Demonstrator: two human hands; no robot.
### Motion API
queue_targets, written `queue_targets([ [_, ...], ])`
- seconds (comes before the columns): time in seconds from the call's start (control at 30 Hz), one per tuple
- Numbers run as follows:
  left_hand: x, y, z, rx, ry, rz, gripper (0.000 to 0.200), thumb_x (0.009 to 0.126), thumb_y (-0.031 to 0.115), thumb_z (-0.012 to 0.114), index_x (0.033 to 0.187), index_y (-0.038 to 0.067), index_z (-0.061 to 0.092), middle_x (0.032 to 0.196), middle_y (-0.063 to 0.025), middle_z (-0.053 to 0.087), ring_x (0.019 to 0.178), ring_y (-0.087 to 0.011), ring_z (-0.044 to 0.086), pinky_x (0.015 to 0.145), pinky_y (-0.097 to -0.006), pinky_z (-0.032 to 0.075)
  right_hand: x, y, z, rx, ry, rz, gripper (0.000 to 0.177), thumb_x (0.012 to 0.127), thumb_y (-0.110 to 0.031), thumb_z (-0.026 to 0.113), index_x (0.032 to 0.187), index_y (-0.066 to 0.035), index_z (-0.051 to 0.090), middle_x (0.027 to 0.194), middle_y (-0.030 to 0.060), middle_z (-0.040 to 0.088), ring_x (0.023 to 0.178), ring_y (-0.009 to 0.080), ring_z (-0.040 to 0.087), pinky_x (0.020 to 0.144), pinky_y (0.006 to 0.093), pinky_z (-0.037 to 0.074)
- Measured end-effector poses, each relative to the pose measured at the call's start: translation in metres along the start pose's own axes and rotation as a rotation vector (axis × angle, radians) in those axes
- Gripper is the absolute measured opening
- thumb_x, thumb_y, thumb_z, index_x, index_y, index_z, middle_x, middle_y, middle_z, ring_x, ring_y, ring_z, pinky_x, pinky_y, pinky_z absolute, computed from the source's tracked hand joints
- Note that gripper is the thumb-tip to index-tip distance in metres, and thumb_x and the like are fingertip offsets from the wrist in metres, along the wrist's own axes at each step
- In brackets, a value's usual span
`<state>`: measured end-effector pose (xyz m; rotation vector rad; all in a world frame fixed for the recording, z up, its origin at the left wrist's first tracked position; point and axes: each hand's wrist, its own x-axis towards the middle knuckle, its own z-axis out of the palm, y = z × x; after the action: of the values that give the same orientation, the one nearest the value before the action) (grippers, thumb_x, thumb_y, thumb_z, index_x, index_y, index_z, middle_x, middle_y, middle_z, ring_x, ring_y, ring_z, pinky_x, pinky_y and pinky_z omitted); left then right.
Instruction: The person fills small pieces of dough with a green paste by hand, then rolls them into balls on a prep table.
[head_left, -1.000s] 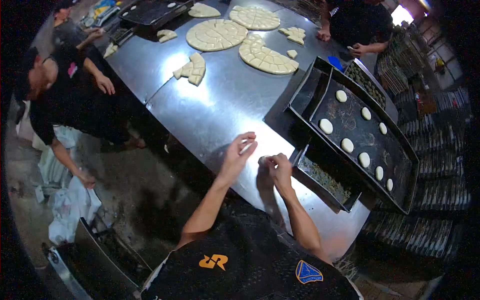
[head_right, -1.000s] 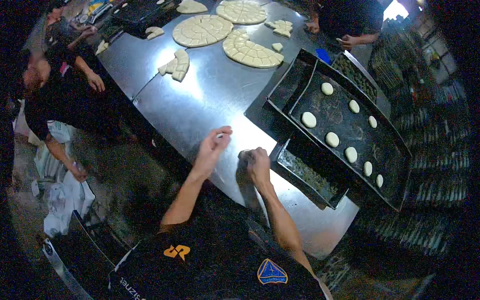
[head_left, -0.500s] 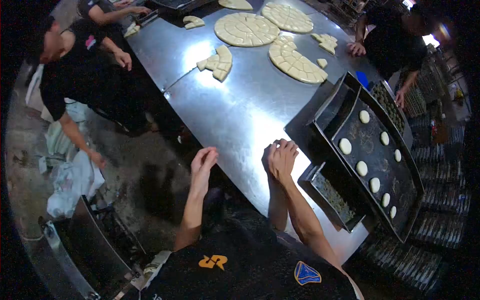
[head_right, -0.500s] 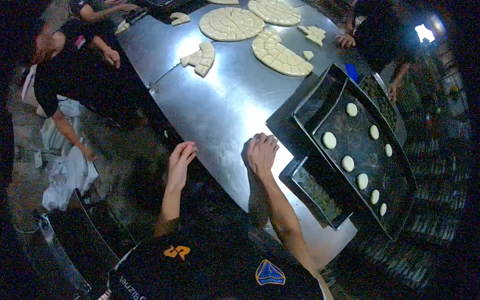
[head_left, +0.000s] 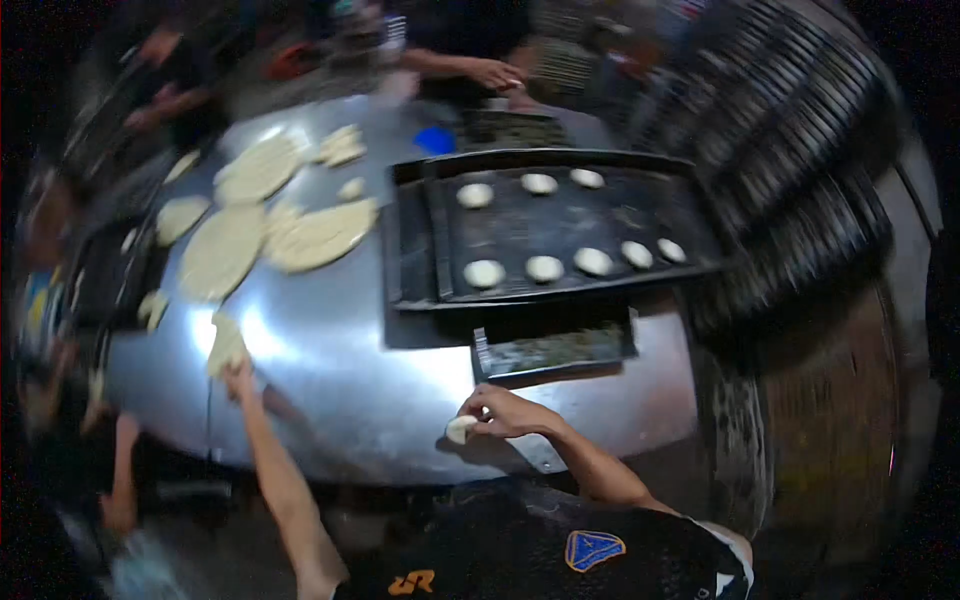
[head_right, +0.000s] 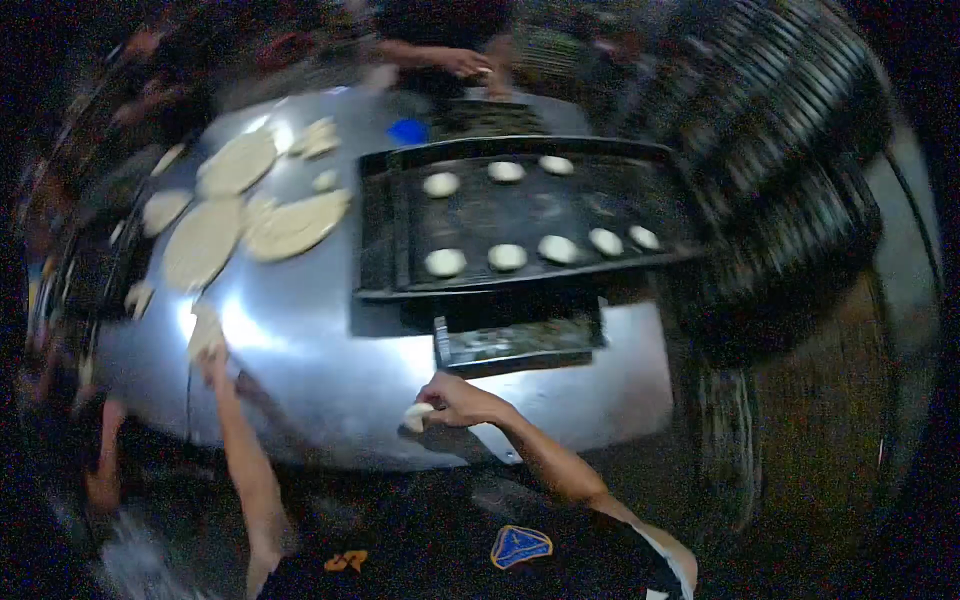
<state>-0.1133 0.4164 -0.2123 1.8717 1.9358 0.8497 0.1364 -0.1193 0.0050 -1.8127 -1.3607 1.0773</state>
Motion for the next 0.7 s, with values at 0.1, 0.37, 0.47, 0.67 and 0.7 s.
queue_targets([
  [0.1,-0.05,0.058,-0.037,-0.626,-0.062,0.191,0.029,0.085,0.01,0.064,0.11,0.003,0.052,0.105,-0.0133,0.06,0.096,-0.0212,0.057,0.077,-0.0307,0.049,-0.075,0.004,-0.052,0.108,0.301,0.06,0.029,0.087,-0.017,0.067,0.111,-0.002,0.062,0.105,0.0088,0.063,0.098,0.018,0.06,0.088,0.03,0.049],
  [0.37,-0.251,0.141,-0.101,-1.003,-0.42,-0.173,0.052,0.091,0.021,0.064,0.132,0.003,0.039,0.125,-0.0137,0.052,0.107,-0.0256,0.055,0.085,-0.0368,0.049,-0.231,0.074,-0.22,0.081,1.351,0.231,0.025,0.087,-0.014,0.064,0.107,0.001,0.064,0.094,0.008,0.068,0.082,0.013,0.062,0.075,0.0282,0.051],
  [0.47,-0.3,0.141,-0.118,-1.043,-0.486,-0.26,0.054,0.09,0.021,0.066,0.133,0.002,0.039,0.126,-0.0132,0.052,0.106,-0.0241,0.056,0.085,-0.0365,0.048,-0.27,0.142,-0.31,-0.181,1.402,0.281,0.025,0.084,-0.014,0.066,0.103,0.002,0.066,0.092,0.0115,0.07,0.084,0.0141,0.065,0.073,0.029,0.051],
  [0.67,-0.33,0.108,-0.16,-0.986,-0.485,-0.269,0.055,0.09,0.024,0.066,0.134,0.004,0.04,0.124,-0.0123,0.054,0.107,-0.0227,0.056,0.087,-0.0352,0.047,-0.273,0.207,-0.408,-0.858,1.424,0.635,0.031,0.075,-0.019,0.071,0.098,0.0,0.067,0.089,0.0208,0.068,0.082,0.0368,0.065,0.076,0.0421,0.051],
  [0.7,-0.334,0.11,-0.17,-0.954,-0.443,-0.275,0.056,0.09,0.025,0.065,0.135,0.005,0.039,0.123,-0.0119,0.054,0.107,-0.0222,0.055,0.086,-0.0342,0.047,-0.271,0.217,-0.411,-0.847,1.42,0.631,0.031,0.075,-0.019,0.071,0.098,0.0,0.067,0.089,0.0208,0.068,0.082,0.0368,0.065,0.076,0.0421,0.051],
])
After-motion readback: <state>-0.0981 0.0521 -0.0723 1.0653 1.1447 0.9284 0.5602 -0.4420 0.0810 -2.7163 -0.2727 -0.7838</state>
